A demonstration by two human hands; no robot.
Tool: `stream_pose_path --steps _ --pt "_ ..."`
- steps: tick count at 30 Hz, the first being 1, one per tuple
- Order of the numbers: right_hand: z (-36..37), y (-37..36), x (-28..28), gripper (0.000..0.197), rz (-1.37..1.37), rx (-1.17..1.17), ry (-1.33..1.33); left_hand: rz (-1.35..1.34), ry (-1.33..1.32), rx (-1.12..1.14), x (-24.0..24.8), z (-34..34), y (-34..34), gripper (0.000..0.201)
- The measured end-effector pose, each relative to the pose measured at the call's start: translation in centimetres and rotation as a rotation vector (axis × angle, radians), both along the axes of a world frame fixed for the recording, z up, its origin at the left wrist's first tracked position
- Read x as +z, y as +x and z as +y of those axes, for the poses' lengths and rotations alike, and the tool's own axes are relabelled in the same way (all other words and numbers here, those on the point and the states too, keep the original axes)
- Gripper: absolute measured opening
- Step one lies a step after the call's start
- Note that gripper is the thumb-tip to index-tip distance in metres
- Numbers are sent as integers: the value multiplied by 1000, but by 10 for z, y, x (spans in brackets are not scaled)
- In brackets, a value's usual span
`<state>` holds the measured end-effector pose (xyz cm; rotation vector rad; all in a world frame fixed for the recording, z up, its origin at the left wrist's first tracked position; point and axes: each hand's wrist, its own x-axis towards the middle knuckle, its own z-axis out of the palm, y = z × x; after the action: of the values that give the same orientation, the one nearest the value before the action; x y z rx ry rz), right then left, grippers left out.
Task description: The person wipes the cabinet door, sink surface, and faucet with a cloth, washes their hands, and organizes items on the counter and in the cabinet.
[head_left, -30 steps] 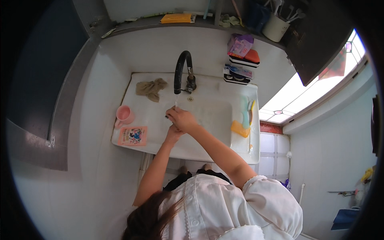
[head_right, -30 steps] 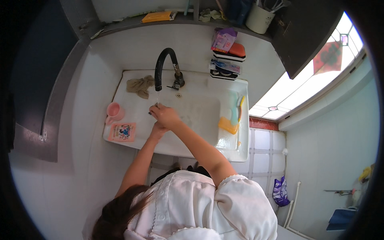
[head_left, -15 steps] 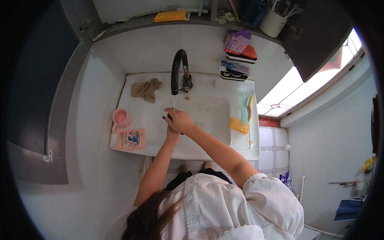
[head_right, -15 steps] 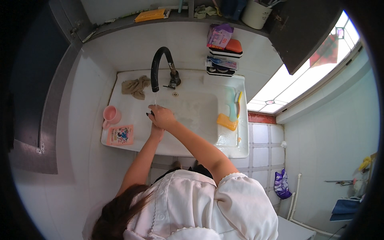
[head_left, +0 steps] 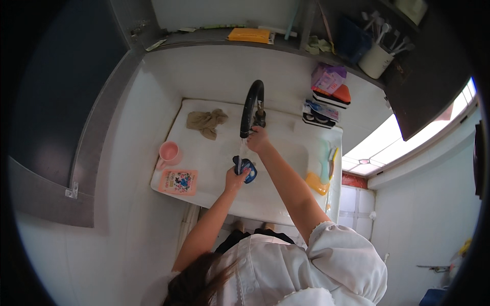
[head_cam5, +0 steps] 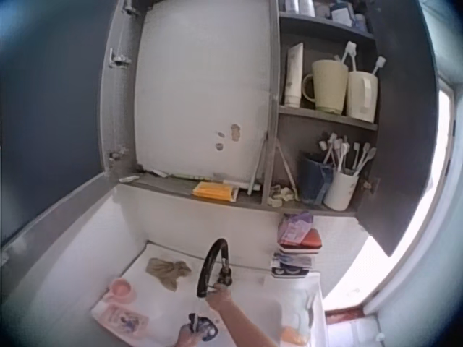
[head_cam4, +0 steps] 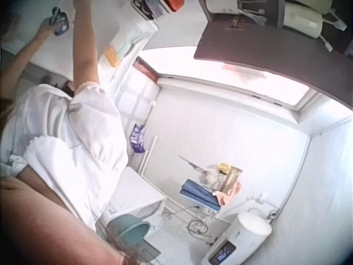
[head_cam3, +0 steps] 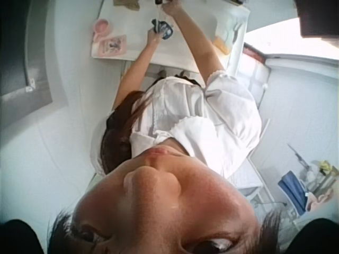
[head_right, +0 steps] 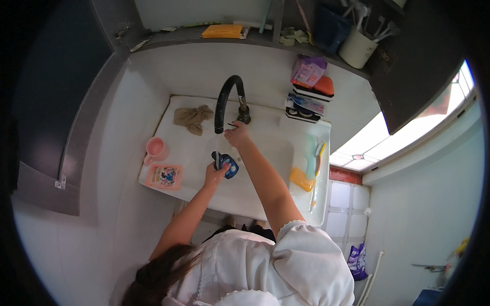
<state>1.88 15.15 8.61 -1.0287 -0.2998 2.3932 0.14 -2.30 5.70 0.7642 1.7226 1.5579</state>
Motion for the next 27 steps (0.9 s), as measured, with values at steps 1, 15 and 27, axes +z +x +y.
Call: stream_pose_path --steps 1,15,27 --pt "1 -5 2 42 60 2 9 -87 59 14 0 -4 -3 30" --pt "-44 28 7 34 -141 621 928 245 3 162 11 -27 -25 38" --pt "-42 129 -11 38 -338 728 1445 255 -96 -482 -1 7 7 38"
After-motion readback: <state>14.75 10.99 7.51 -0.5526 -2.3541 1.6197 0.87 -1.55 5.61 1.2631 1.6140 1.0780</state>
